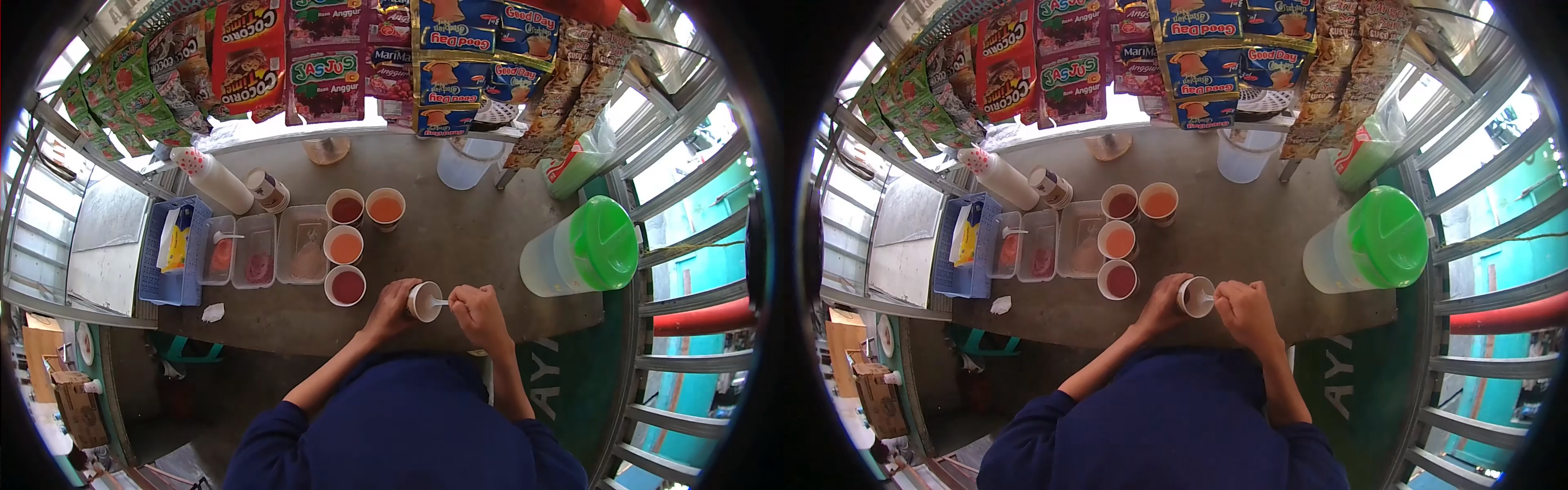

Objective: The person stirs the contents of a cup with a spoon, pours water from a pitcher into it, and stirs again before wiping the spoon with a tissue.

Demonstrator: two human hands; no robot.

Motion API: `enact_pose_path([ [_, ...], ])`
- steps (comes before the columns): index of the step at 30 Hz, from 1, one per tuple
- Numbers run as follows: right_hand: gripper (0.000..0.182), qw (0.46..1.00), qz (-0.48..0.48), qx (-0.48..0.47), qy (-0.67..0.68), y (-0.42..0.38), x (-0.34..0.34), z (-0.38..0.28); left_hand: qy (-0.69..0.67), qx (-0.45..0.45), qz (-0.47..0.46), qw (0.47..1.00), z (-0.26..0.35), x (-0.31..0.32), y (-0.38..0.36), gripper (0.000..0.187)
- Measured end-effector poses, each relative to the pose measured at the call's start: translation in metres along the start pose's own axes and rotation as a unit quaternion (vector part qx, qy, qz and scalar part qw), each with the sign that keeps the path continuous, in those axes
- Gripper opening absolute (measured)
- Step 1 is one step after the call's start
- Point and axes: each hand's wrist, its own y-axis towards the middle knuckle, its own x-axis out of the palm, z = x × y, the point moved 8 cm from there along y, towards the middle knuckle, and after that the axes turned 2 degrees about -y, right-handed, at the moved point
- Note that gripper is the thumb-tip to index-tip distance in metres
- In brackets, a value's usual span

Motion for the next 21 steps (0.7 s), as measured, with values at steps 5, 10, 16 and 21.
enact_pose_path([
  [5, 0.018, 0.999, 0.029, 0.007, 0.04, 0.002, 0.005, 0.0, -0.001, -0.009, 0.003, 1.0, -0.004, 0.002, -0.002, 0.081],
  [10, 0.02, 0.998, 0.027, 0.04, 0.034, 0.0, -0.01, 0.002, -0.007, 0.001, 0.01, 1.0, 0.0, -0.001, -0.001, 0.081],
  [16, 0.02, 0.998, 0.049, 0.026, 0.034, 0.001, 0.013, 0.008, -0.003, -0.005, 0.002, 1.0, -0.001, 0.0, -0.001, 0.081],
  [21, 0.021, 0.996, 0.052, 0.046, 0.059, 0.003, -0.005, 0.0, -0.011, -0.009, 0.008, 1.0, -0.004, 0.001, -0.002, 0.081],
])
